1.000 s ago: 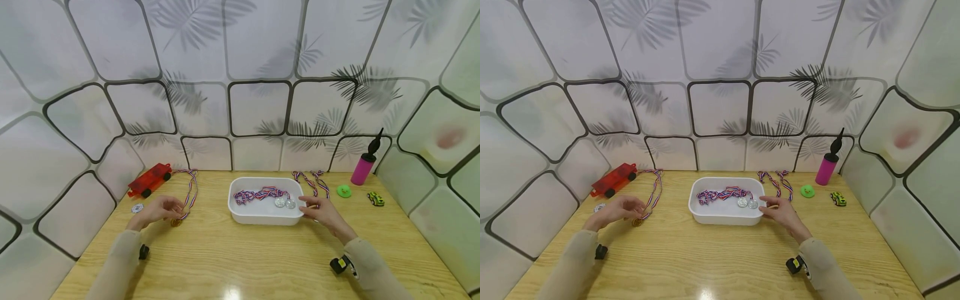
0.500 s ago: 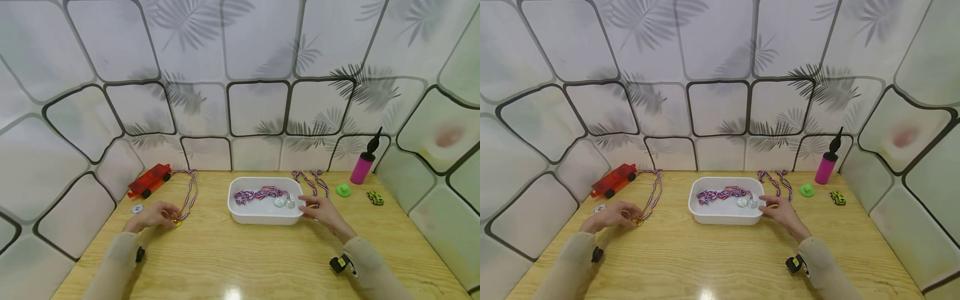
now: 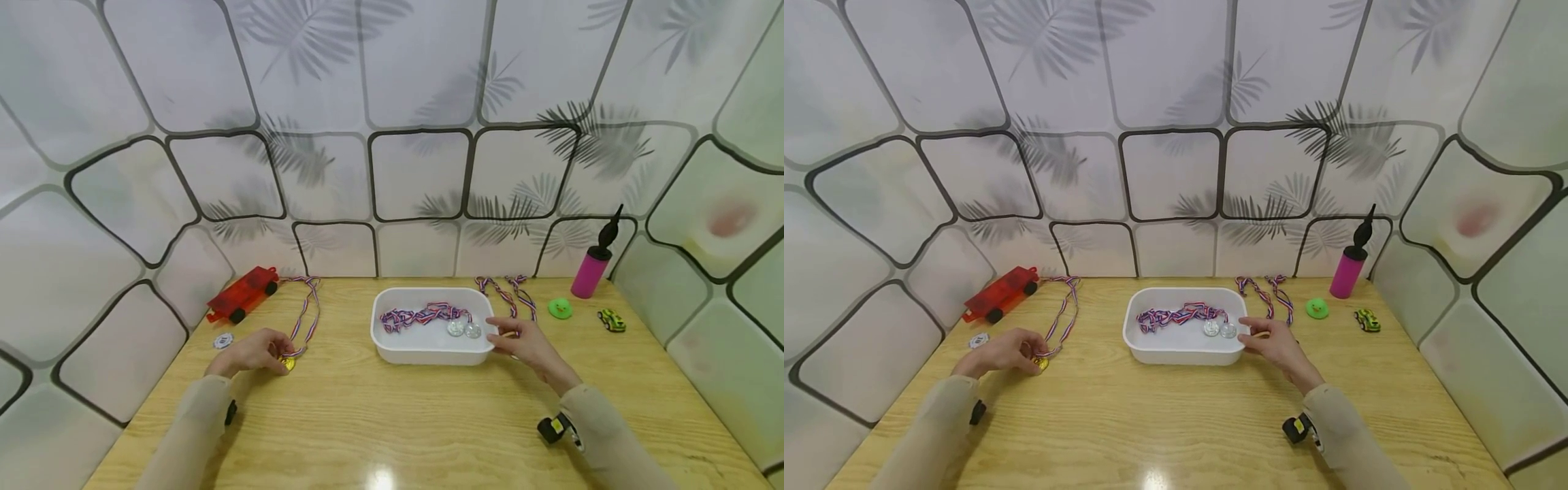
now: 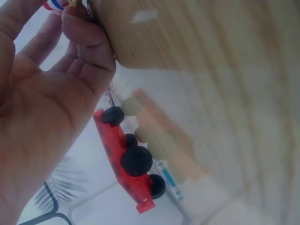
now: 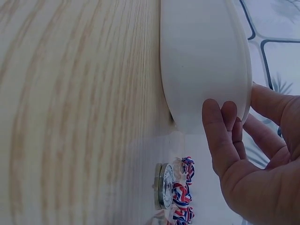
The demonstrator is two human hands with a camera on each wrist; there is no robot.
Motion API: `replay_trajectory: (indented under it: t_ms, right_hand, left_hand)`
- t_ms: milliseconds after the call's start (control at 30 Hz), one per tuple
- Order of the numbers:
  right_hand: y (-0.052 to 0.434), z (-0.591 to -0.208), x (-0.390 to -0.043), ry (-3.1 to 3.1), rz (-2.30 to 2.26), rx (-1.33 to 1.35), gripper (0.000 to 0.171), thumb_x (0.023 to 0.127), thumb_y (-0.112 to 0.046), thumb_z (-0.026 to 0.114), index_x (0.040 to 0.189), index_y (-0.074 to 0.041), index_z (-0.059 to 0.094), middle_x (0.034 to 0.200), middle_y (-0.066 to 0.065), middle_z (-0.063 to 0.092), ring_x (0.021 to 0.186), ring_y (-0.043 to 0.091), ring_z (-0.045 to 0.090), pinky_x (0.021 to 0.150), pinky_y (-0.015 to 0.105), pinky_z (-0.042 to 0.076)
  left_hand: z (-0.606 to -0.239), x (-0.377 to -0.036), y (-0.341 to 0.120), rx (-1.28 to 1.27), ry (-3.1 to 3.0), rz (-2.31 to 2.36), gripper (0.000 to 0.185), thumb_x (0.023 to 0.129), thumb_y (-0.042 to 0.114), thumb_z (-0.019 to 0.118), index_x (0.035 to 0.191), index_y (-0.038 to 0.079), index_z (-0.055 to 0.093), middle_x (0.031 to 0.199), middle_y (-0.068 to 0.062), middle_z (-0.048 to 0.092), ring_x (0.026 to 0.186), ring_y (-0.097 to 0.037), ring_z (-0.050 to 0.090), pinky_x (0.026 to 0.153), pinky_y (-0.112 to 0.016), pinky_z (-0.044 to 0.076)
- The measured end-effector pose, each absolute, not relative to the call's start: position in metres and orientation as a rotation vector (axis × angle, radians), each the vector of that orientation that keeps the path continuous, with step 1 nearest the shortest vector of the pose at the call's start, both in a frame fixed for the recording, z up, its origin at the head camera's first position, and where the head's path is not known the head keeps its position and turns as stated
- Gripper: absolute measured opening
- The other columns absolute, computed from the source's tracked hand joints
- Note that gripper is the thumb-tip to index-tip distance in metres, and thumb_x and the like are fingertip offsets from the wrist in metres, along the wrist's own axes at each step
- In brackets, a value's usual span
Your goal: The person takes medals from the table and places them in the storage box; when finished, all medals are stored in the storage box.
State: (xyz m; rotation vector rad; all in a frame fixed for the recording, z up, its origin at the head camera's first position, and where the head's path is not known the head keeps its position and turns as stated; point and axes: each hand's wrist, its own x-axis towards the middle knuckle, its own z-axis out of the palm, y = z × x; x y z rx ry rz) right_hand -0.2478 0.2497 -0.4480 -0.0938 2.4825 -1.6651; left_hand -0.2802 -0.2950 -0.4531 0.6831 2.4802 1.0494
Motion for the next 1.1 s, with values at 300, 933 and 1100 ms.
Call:
replay_trajectory:
  t_ms: [300,933,1100]
  right_hand:
    - [0.25,-0.448,-0.248,2.498,-1.63,-0.068,0.053,0.093,-0.016,0.069,0.138,0.004,0.051,0.108,0.013,0.052,0.087,0.014,0.059,0.075,0.028,0.059]
    - [0.25,-0.449,-0.249,2.473,-1.654,-0.063,0.053,0.092,-0.016,0.069,0.138,0.004,0.051,0.107,0.013,0.052,0.087,0.013,0.059,0.082,0.032,0.06]
    - [0.25,-0.448,-0.249,2.474,-1.66,-0.074,0.052,0.093,-0.015,0.069,0.138,0.005,0.051,0.107,0.013,0.052,0.088,0.014,0.059,0.081,0.032,0.06]
  left_hand:
    - [-0.451,-0.278,-0.294,0.712,2.488,1.053,0.027,0.081,-0.001,0.075,0.104,-0.006,0.063,0.086,-0.01,0.065,0.073,-0.008,0.054,0.062,-0.02,0.047]
    - [-0.429,-0.284,-0.277,0.575,2.464,1.376,0.015,0.097,0.007,0.061,0.105,-0.004,0.057,0.092,-0.023,0.066,0.071,-0.03,0.065,0.05,-0.027,0.047]
    - [-0.423,-0.287,-0.273,0.611,2.486,1.355,0.016,0.098,0.011,0.059,0.106,0.001,0.069,0.103,-0.021,0.068,0.075,-0.033,0.068,0.053,-0.028,0.052]
